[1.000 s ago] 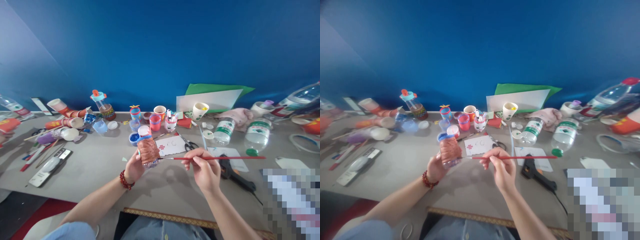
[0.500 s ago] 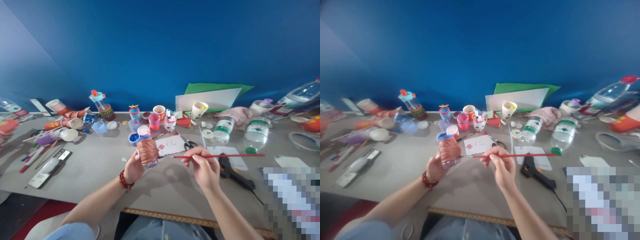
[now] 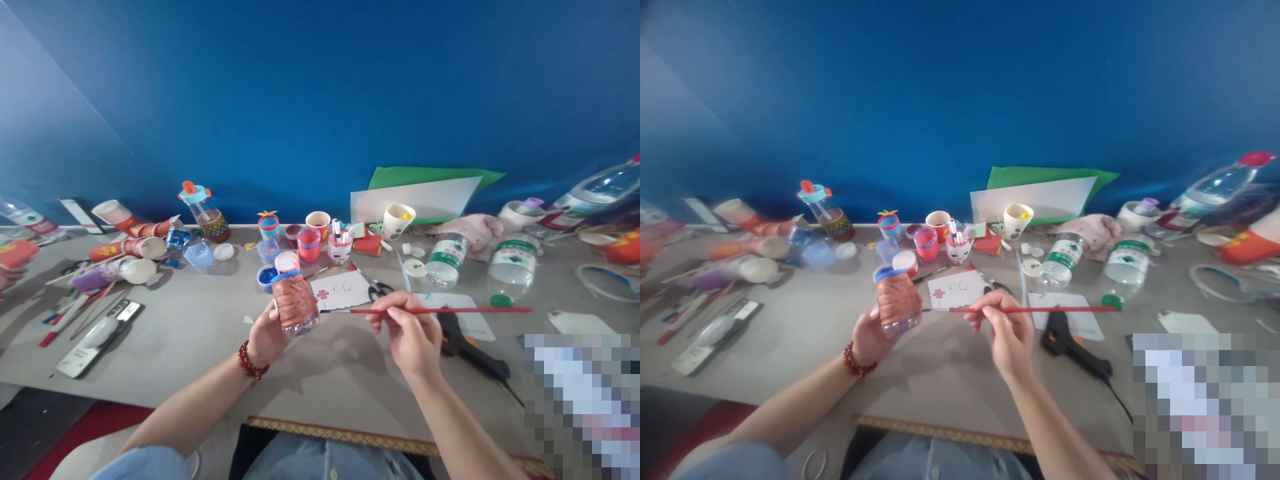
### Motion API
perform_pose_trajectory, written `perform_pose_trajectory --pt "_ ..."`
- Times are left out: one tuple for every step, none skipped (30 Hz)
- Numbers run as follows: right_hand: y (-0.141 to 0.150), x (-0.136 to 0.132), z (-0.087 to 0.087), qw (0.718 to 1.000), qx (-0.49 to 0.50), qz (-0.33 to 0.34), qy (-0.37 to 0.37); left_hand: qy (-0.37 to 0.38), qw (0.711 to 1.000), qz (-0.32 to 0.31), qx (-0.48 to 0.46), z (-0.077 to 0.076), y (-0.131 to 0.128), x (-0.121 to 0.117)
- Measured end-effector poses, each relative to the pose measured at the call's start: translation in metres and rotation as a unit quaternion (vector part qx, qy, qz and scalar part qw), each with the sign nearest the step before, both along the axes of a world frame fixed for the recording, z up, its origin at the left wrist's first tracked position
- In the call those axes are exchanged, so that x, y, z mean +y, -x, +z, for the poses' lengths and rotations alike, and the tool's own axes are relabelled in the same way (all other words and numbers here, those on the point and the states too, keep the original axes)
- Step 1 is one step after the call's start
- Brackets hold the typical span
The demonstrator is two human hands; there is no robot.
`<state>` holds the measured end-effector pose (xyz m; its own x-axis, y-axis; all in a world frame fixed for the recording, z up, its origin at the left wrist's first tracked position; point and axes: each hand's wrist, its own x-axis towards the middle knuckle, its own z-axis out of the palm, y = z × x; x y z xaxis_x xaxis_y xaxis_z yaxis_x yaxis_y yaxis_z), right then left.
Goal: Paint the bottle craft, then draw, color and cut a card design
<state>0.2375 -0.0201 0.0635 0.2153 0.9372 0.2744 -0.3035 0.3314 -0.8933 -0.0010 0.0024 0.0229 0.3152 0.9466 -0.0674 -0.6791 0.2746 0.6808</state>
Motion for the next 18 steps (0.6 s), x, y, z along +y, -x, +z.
perform_pose_trajectory --pt "0.0 0.0 0.002 1.0 0.007 -0.003 -0.005 0.004 1.0 0.001 -0.002 0.0 0.0 0.0" --pt "0.0 0.0 0.004 1.0 0.014 -0.004 -0.01 0.008 1.0 0.002 -0.003 0.0 0.0 0.001" --pt "0.0 0.0 0.005 1.0 0.02 -0.004 -0.015 0.012 1.0 0.0 -0.004 0.0 0.001 0.001" --pt "0.0 0.0 0.007 0.999 0.026 -0.003 -0.02 0.016 1.0 -0.002 -0.004 0.0 0.001 0.001" --pt "0.001 -0.001 0.008 0.999 0.03 0.0 -0.023 0.02 1.0 -0.006 -0.003 -0.001 0.001 0.001" --pt "0.002 -0.001 0.008 0.999 0.033 0.004 -0.026 0.023 1.0 -0.008 -0.001 -0.001 0.001 0.001" --pt "0.003 -0.002 0.008 0.999 0.035 0.01 -0.03 0.026 1.0 -0.007 0.002 -0.001 0.002 0.001" --pt "0.004 -0.003 0.007 0.999 0.033 0.019 -0.035 0.028 1.0 -0.003 0.006 -0.002 0.002 0.001" --pt "0.005 -0.004 0.006 0.998 0.03 0.029 -0.042 0.028 1.0 0.003 0.012 -0.002 0.001 0.001" --pt "0.006 -0.005 0.005 0.998 0.025 0.037 -0.051 0.027 0.999 0.011 0.017 -0.003 0.001 0.001" --pt "0.006 -0.006 0.004 0.997 0.019 0.043 -0.06 0.022 0.999 0.019 0.021 -0.003 0.0 0.001" --pt "0.006 -0.007 0.003 0.997 0.012 0.047 -0.068 0.015 0.999 0.027 0.025 -0.003 -0.001 0.001" --pt "0.006 -0.008 0.001 0.996 0.006 0.049 -0.074 0.005 0.999 0.034 0.028 -0.003 -0.002 0.002" --pt "0.006 -0.009 0.0 0.996 0.0 0.05 -0.08 -0.007 0.999 0.038 0.03 -0.003 -0.003 0.002" --pt "0.006 -0.011 -0.001 0.995 -0.005 0.051 -0.084 -0.021 0.998 0.041 0.032 -0.003 -0.005 0.003" --pt "0.006 -0.012 -0.002 0.995 -0.01 0.053 -0.089 -0.035 0.998 0.043 0.033 -0.003 -0.006 0.003" --pt "0.006 -0.013 -0.002 0.994 -0.016 0.055 -0.095 -0.046 0.997 0.043 0.034 -0.004 -0.006 0.004" --pt "0.006 -0.014 -0.002 0.993 -0.022 0.058 -0.1 -0.051 0.997 0.039 0.035 -0.004 -0.007 0.005"
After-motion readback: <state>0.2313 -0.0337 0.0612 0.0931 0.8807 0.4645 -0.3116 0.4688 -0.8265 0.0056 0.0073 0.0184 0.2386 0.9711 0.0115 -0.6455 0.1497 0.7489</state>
